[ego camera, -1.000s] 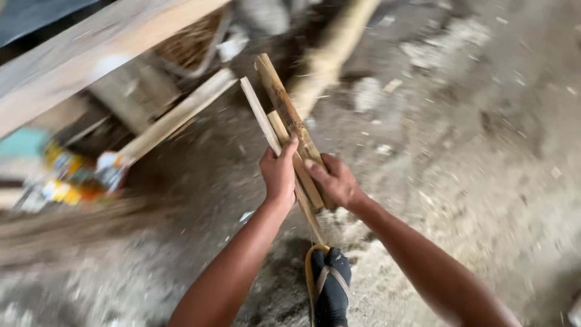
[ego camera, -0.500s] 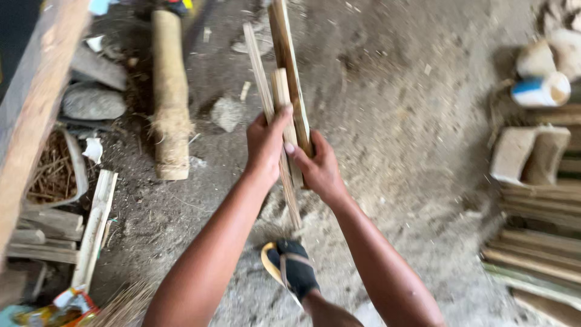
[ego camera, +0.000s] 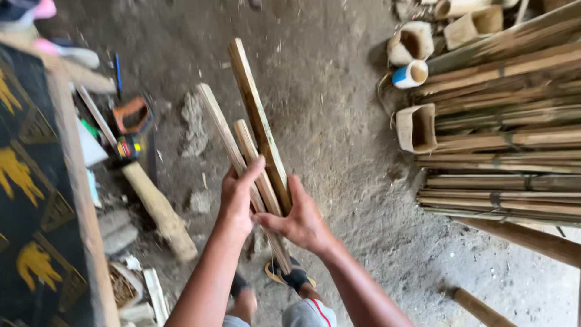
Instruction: The person measures and cuts thin wooden sticks using a hand saw and tape measure, then stacks the cut pieces. They also handle a machete and organize the cut sticks into a pile.
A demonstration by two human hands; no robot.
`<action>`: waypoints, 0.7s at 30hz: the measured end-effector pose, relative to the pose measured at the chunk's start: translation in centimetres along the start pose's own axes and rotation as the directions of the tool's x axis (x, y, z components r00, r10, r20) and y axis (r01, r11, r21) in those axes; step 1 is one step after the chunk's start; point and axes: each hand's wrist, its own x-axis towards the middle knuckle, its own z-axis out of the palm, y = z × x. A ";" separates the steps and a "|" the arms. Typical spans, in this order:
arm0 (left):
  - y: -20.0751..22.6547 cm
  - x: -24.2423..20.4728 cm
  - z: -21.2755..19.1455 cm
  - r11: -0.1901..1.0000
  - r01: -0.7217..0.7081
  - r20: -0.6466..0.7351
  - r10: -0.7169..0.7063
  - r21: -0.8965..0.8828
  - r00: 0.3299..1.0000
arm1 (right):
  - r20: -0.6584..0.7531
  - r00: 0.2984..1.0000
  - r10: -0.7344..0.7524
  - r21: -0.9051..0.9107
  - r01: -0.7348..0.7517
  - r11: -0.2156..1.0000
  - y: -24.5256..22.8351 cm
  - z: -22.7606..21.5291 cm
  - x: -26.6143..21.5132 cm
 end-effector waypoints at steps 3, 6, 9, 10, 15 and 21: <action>6.4 1.9 2.5 0.967 0.002 -0.017 0.002 0.256 1.000 | -0.079 0.997 0.023 0.037 -0.020 0.999 -4.9 0.6 3.7; 12.7 6.3 5.9 0.898 0.015 -0.048 0.007 0.439 0.999 | -0.138 0.987 -0.088 0.187 0.113 0.976 -9.7 1.3 7.5; 17.8 11.9 9.6 0.875 -0.047 0.035 0.034 0.481 0.999 | -0.279 0.955 -0.104 0.171 0.156 0.973 -13.5 0.1 16.4; 18.9 12.9 10.1 0.885 -0.081 0.079 0.050 0.458 0.996 | -0.272 0.962 -0.003 0.161 0.048 0.986 -14.3 0.3 17.0; 24.1 21.9 17.1 0.902 -0.047 0.157 -0.024 0.429 0.987 | -0.379 0.923 0.064 0.176 0.004 0.984 -18.5 -4.2 25.7; 25.6 33.9 32.4 0.850 -0.013 0.239 -0.133 0.526 0.962 | -0.553 0.830 0.068 0.215 0.064 0.974 -22.9 -16.1 36.4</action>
